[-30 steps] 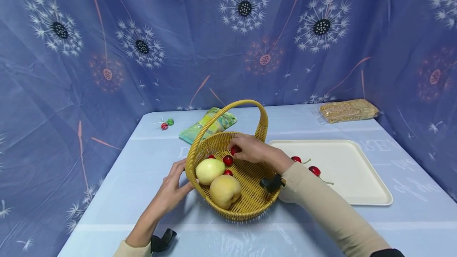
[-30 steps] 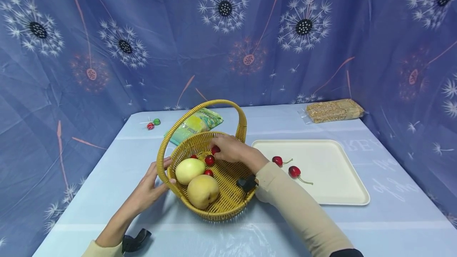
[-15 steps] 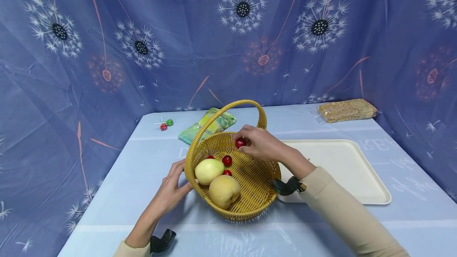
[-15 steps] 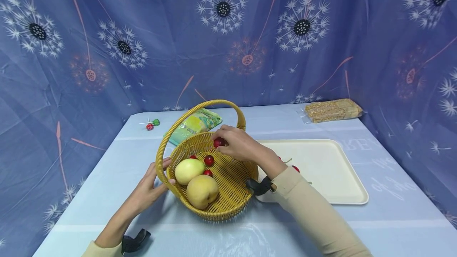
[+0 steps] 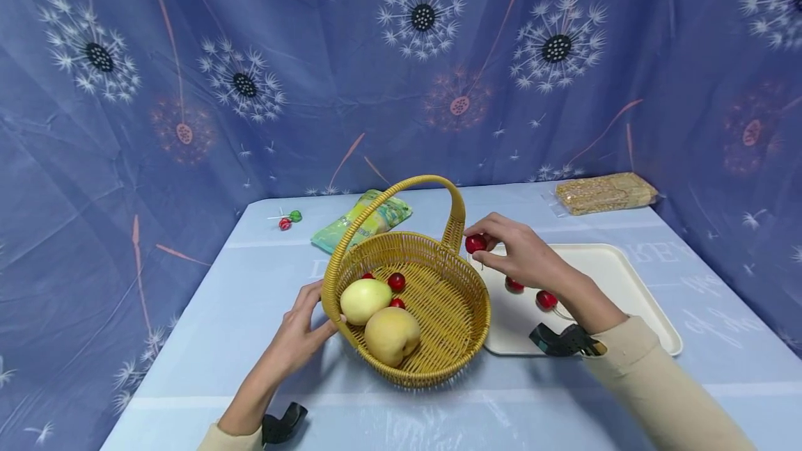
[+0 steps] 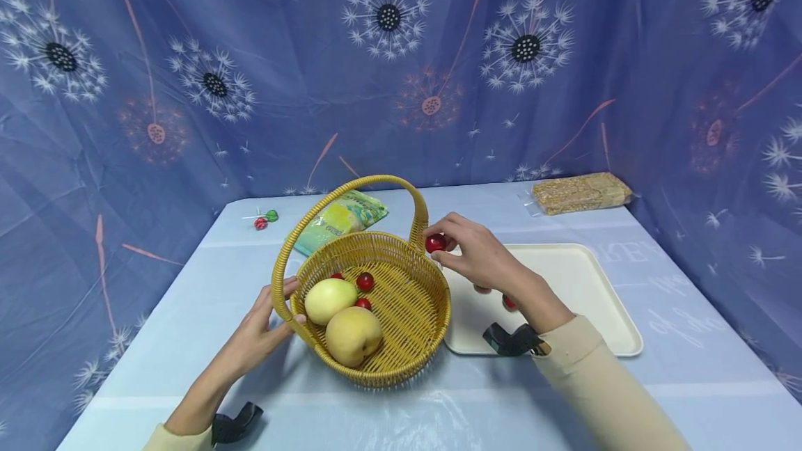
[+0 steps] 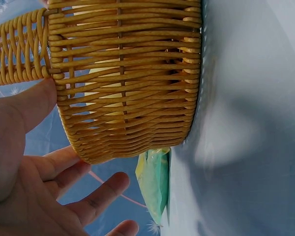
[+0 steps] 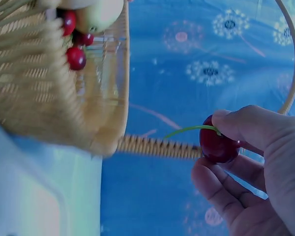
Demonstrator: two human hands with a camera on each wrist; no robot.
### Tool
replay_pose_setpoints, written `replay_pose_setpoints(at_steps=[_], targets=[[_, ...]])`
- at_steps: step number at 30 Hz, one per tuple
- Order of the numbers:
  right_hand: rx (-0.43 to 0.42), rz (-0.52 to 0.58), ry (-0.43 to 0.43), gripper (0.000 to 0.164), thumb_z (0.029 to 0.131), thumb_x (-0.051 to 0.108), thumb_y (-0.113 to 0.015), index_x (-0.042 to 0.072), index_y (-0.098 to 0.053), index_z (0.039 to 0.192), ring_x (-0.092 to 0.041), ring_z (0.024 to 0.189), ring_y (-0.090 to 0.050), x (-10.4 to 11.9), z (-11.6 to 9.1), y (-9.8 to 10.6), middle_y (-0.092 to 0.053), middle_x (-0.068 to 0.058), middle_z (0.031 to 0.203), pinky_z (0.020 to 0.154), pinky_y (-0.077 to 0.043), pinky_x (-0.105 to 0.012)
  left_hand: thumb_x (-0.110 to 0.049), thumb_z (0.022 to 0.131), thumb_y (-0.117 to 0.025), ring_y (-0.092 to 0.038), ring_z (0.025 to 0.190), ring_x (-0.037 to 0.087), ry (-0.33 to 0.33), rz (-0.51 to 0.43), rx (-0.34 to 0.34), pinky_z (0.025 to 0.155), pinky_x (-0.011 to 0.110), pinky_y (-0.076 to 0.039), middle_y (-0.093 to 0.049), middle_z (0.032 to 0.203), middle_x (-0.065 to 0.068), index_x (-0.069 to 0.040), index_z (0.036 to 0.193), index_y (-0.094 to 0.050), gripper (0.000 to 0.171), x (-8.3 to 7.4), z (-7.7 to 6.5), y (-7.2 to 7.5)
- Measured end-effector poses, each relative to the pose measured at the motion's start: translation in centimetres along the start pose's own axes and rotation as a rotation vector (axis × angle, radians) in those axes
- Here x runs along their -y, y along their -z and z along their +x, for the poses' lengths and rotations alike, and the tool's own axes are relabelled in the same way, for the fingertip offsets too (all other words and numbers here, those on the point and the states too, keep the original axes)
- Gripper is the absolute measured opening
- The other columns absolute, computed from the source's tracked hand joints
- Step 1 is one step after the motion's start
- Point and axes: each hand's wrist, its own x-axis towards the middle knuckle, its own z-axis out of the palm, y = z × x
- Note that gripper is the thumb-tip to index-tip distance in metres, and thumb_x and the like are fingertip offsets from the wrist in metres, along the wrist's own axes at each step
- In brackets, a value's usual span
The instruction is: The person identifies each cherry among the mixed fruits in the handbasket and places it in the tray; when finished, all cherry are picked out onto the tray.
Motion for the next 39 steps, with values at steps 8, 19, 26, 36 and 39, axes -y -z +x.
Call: replay_pose_setpoints(at_steps=[8,19,26,36,39], targets=[[-0.065,-0.052,-0.09,0.032,0.083,0.011,-0.071,0.017,-0.064,0.113,-0.004,0.08,-0.06,-3.3,-3.3,0.3,-0.063,0.004,0.101,0.072,-0.051,-0.026,-0.028,0.086,-0.068,-0.041,0.133,0.033,-0.019,-0.016,-0.005,0.102,0.066,-0.029,-0.039,0.145,0.006,-0.015,0.14,-0.043,0.061,-0.1,-0.1,0.0],[-0.07,-0.05,-0.303,0.032,0.083,0.011,-0.071,0.009,-0.062,0.114,-0.019,0.085,-0.067,-7.6,-6.8,-0.6,-0.065,-0.005,0.102,0.074,-0.053,-0.033,-0.03,0.086,-0.069,-0.04,0.133,0.033,-0.024,-0.009,-0.009,0.101,0.067,-0.026,-0.039,0.144,0.005,-0.017,0.135,-0.047,0.055,0.0,-0.1,0.0],[-0.052,-0.067,-0.425,0.033,0.084,0.019,-0.07,0.006,-0.062,0.114,-0.029,0.093,-0.067,-9.3,-8.1,-1.5,-0.069,-0.011,0.103,0.082,-0.051,-0.046,-0.032,0.086,-0.068,-0.039,0.133,0.032,-0.011,-0.01,-0.006,0.101,0.066,-0.024,-0.038,0.145,0.005,-0.017,0.136,-0.047,0.057,0.0,-0.1,0.0],[-0.008,-0.118,-0.47,0.032,0.085,0.022,-0.069,0.005,-0.062,0.111,-0.034,0.094,-0.065,-10.5,-8.8,-2.3,-0.069,-0.015,0.1,0.084,-0.048,-0.051,-0.034,0.086,-0.068,-0.038,0.134,0.029,0.008,-0.008,0.002,0.099,0.06,-0.023,-0.037,0.146,0.004,-0.02,0.136,-0.046,0.056,0.1,-0.1,0.0],[-0.006,-0.128,-0.465,0.031,0.085,0.022,-0.07,0.004,-0.063,0.11,-0.033,0.093,-0.066,-10.7,-8.8,-2.4,-0.07,-0.014,0.098,0.083,-0.048,-0.05,-0.034,0.086,-0.068,-0.038,0.133,0.03,0.005,-0.008,0.0,0.099,0.061,-0.024,-0.037,0.146,0.004,-0.02,0.135,-0.047,0.056,0.1,-0.1,0.0]])
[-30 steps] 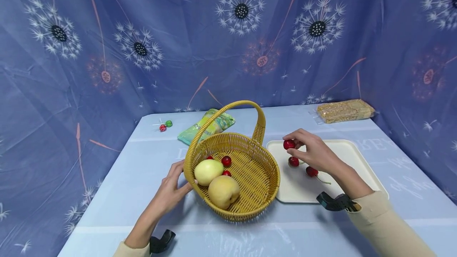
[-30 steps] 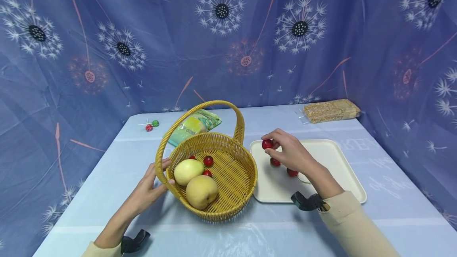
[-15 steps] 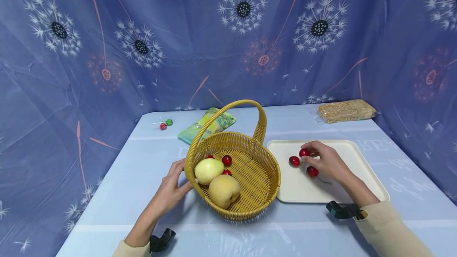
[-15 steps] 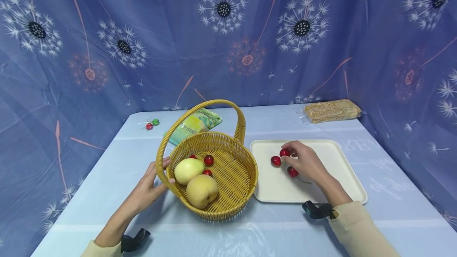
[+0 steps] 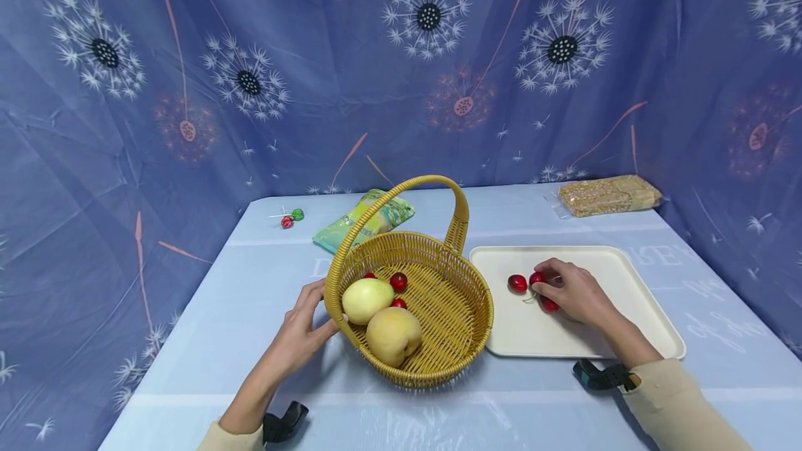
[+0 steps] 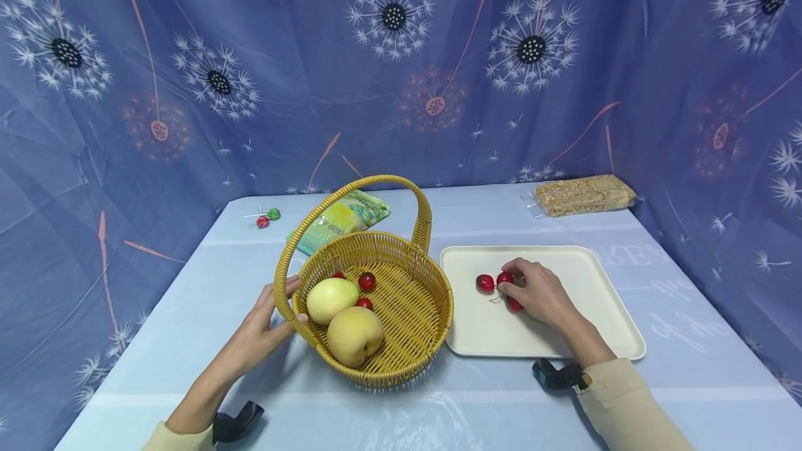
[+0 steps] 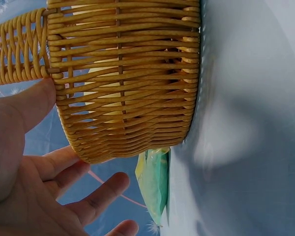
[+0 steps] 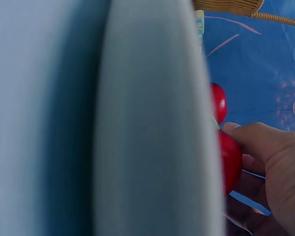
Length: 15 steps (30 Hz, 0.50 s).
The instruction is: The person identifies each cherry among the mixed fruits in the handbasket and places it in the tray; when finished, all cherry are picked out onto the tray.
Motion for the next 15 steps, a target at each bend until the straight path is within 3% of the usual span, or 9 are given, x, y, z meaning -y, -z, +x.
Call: replay_pose_setpoints(at_steps=[9,15], targets=[[-0.006,-0.019,0.007,0.034,0.084,0.021,-0.07,0.003,-0.062,0.112,-0.029,0.09,-0.065,-0.17,-0.05,-0.07,-0.069,-0.012,0.096,0.081,-0.048,-0.049,-0.032,0.086,-0.068,-0.04,0.133,0.032,-0.016,0.004,-0.009,0.1,0.064,-0.024,-0.039,0.144,0.005,-0.017,0.136,-0.047,0.057,-0.04,0.06,-0.02],[0.006,0.0,-0.004,0.039,0.086,0.026,-0.069,0.003,-0.061,0.116,-0.038,0.102,-0.062,0.28,-0.27,0.49,-0.066,-0.018,0.11,0.086,-0.046,-0.054,-0.03,0.086,-0.069,-0.041,0.132,0.033,-0.029,0.006,-0.012,0.1,0.066,-0.025,-0.04,0.144,0.005,-0.016,0.136,-0.047,0.057,-0.05,0.01,-0.06]])
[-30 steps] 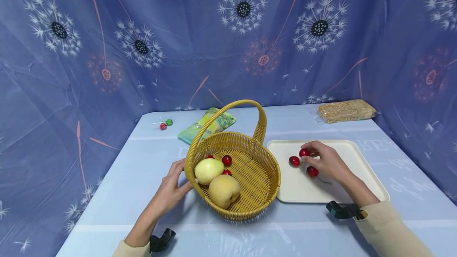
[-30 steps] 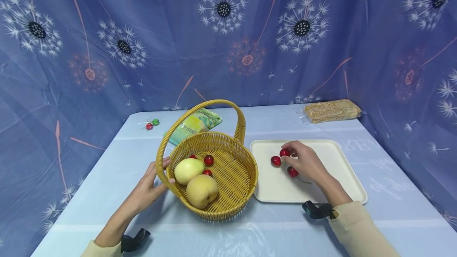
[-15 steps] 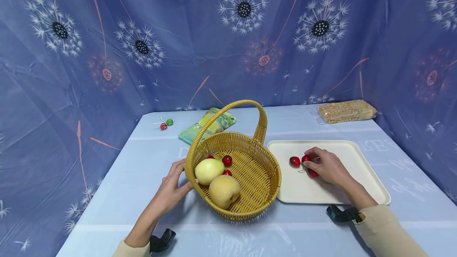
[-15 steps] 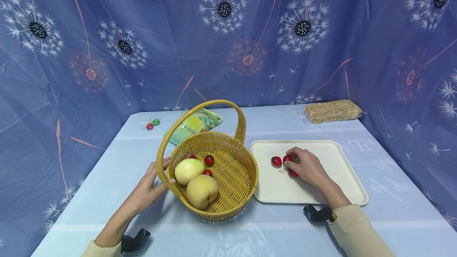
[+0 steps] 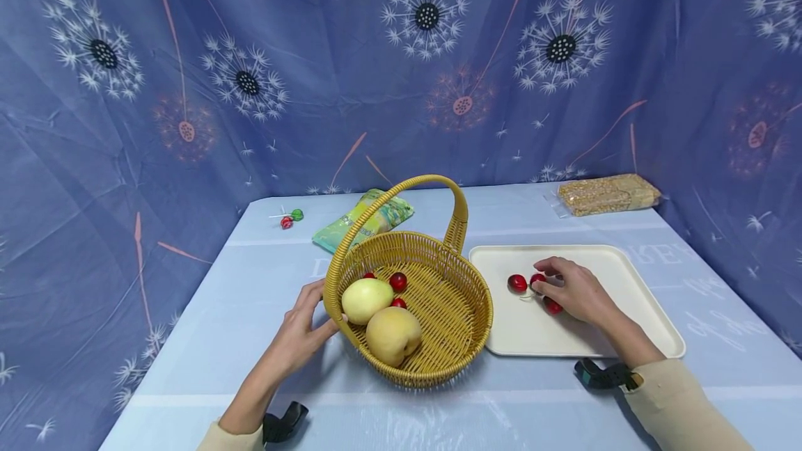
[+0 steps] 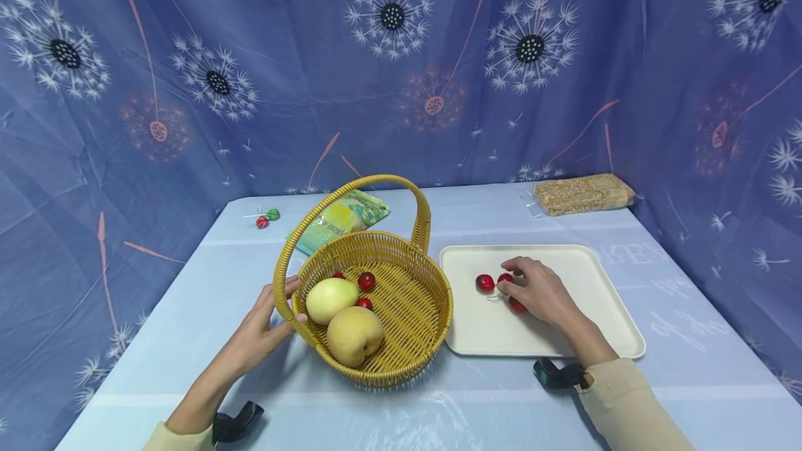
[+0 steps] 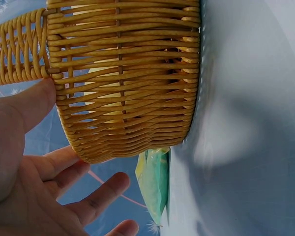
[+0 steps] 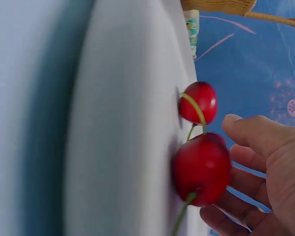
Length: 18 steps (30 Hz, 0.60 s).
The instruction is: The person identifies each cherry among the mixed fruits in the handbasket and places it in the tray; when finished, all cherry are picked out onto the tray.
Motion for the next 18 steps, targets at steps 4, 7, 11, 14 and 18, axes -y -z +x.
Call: replay_pose_setpoints(at_steps=[4,7,11,14,18], targets=[[-0.003,0.02,0.009,0.041,0.087,0.03,-0.067,0.006,-0.061,0.119,-0.042,0.109,-0.058,0.7,-0.1,0.7,-0.065,-0.017,0.116,0.089,-0.044,-0.055,-0.029,0.086,-0.069,-0.042,0.132,0.033,-0.011,0.002,-0.006,0.1,0.067,-0.026,-0.04,0.143,0.005,-0.016,0.136,-0.047,0.056,0.0,0.0,0.0],[-0.012,0.024,0.03,0.041,0.088,0.032,-0.066,0.008,-0.06,0.121,-0.04,0.11,-0.057,1.6,-0.1,1.1,-0.064,-0.014,0.118,0.088,-0.044,-0.055,-0.029,0.086,-0.069,-0.042,0.132,0.033,-0.015,0.002,-0.008,0.1,0.068,-0.026,-0.04,0.143,0.005,-0.016,0.136,-0.047,0.056,0.0,0.0,0.0],[-0.037,0.024,0.083,0.041,0.088,0.034,-0.066,0.011,-0.06,0.122,-0.037,0.107,-0.059,3.2,-0.2,1.5,-0.063,-0.013,0.118,0.086,-0.045,-0.054,-0.03,0.086,-0.069,-0.042,0.132,0.033,-0.007,0.001,-0.005,0.1,0.066,-0.025,-0.039,0.144,0.004,-0.017,0.136,-0.047,0.056,0.0,0.0,0.0],[-0.071,0.021,0.136,0.04,0.087,0.034,-0.067,0.012,-0.061,0.12,-0.034,0.104,-0.06,4.4,0.0,1.7,-0.064,-0.012,0.115,0.084,-0.046,-0.052,-0.03,0.086,-0.069,-0.042,0.132,0.032,0.002,0.002,-0.002,0.1,0.065,-0.024,-0.039,0.144,0.004,-0.017,0.136,-0.047,0.056,0.0,-0.1,0.0],[-0.104,0.025,0.203,0.039,0.085,0.032,-0.069,0.013,-0.063,0.119,-0.03,0.104,-0.06,6.3,0.3,2.1,-0.065,-0.009,0.114,0.085,-0.047,-0.05,-0.029,0.085,-0.069,-0.043,0.131,0.032,-0.011,0.002,-0.012,0.1,0.063,-0.027,-0.04,0.143,0.005,-0.017,0.135,-0.048,0.055,0.1,-0.1,0.0]])
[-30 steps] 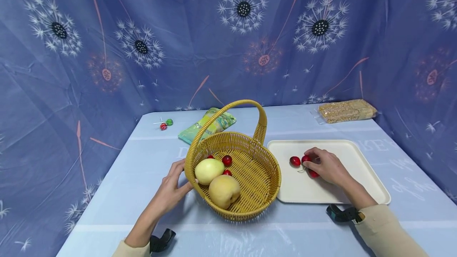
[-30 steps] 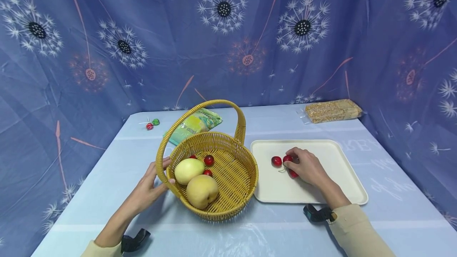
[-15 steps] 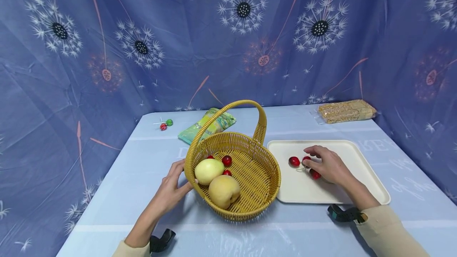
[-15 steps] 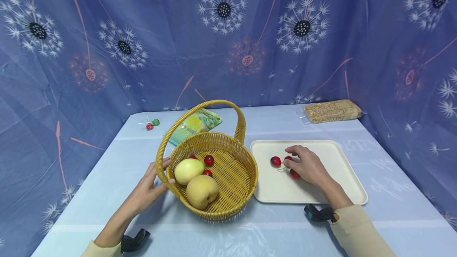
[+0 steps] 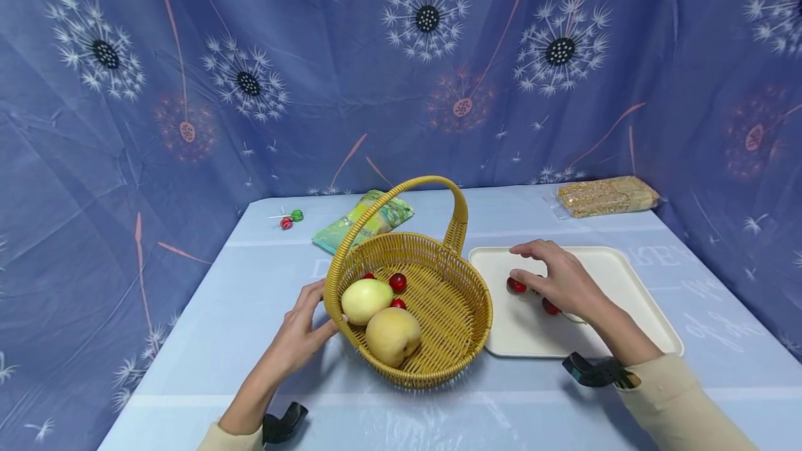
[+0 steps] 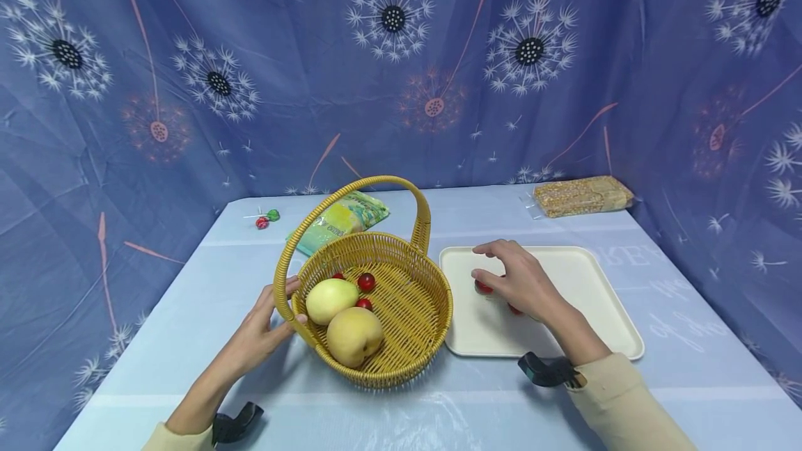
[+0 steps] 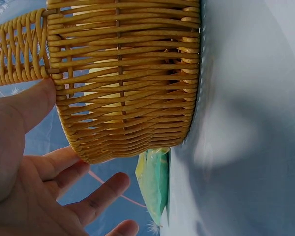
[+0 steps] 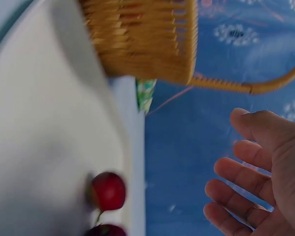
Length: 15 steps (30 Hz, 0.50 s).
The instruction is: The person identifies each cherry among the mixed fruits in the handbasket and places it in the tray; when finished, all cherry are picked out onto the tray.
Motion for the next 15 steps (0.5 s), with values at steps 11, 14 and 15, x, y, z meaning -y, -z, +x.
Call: replay_pose_setpoints(at_steps=[11,14,15], targets=[[0.004,0.036,0.18,0.035,0.084,0.03,-0.071,0.02,-0.063,0.117,-0.019,0.104,-0.059,4.9,2.2,0.2,-0.065,0.0,0.114,0.084,-0.049,-0.043,-0.025,0.084,-0.071,-0.047,0.128,0.033,-0.04,0.0,-0.021,0.098,0.063,-0.036,-0.042,0.142,0.006,-0.014,0.133,-0.05,0.054,0.0,0.0,0.0],[0.024,0.033,0.218,0.036,0.083,0.031,-0.071,0.02,-0.063,0.117,-0.017,0.103,-0.059,6.1,2.9,-0.1,-0.065,0.002,0.112,0.084,-0.049,-0.041,-0.026,0.085,-0.07,-0.046,0.129,0.033,-0.036,-0.002,-0.017,0.098,0.062,-0.037,-0.042,0.142,0.006,-0.014,0.133,-0.05,0.054,0.0,0.0,0.0],[0.032,0.034,0.232,0.037,0.083,0.03,-0.071,0.019,-0.063,0.117,-0.017,0.103,-0.059,6.5,3.1,-0.2,-0.065,0.001,0.112,0.084,-0.049,-0.041,-0.025,0.084,-0.07,-0.046,0.129,0.034,-0.034,-0.006,-0.016,0.099,0.061,-0.037,-0.041,0.142,0.006,-0.014,0.133,-0.05,0.054,0.0,0.0,0.0]])
